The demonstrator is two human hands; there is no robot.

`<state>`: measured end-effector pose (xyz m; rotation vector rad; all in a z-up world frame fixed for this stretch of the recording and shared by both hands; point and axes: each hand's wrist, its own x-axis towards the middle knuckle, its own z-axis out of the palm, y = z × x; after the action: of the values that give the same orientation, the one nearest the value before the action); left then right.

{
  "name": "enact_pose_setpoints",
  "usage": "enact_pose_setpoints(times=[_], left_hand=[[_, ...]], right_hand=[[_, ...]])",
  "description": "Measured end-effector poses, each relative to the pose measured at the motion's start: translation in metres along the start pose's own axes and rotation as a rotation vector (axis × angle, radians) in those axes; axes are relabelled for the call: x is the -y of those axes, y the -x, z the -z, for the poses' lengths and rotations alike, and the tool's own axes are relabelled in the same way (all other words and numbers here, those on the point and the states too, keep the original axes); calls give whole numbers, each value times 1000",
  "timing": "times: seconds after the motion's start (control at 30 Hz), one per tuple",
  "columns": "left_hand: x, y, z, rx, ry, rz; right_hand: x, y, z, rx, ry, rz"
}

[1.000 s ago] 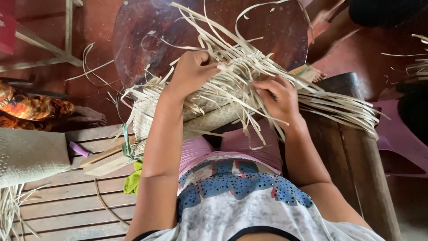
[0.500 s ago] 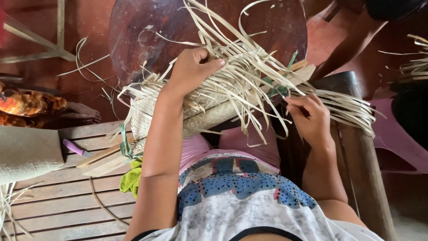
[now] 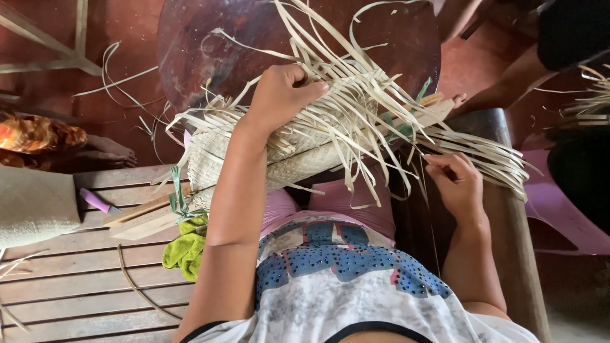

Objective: Weaving natural fiber strands into a structured object.

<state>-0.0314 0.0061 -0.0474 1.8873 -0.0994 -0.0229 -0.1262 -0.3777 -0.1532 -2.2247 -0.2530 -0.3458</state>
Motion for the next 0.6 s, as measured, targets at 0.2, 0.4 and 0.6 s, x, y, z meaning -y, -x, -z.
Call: enact_pose_setpoints(times=[0.2, 0.4, 0.6], left_hand=[[-19, 8, 9, 149, 41, -54], [-13, 6, 12, 229, 27, -139], [-6, -1, 7, 242, -51, -153]], right_hand=[[-88, 10, -9, 122, -1350, -247], [-8, -17, -2, -168, -1071, -61], [74, -86, -57, -167, 8, 560]])
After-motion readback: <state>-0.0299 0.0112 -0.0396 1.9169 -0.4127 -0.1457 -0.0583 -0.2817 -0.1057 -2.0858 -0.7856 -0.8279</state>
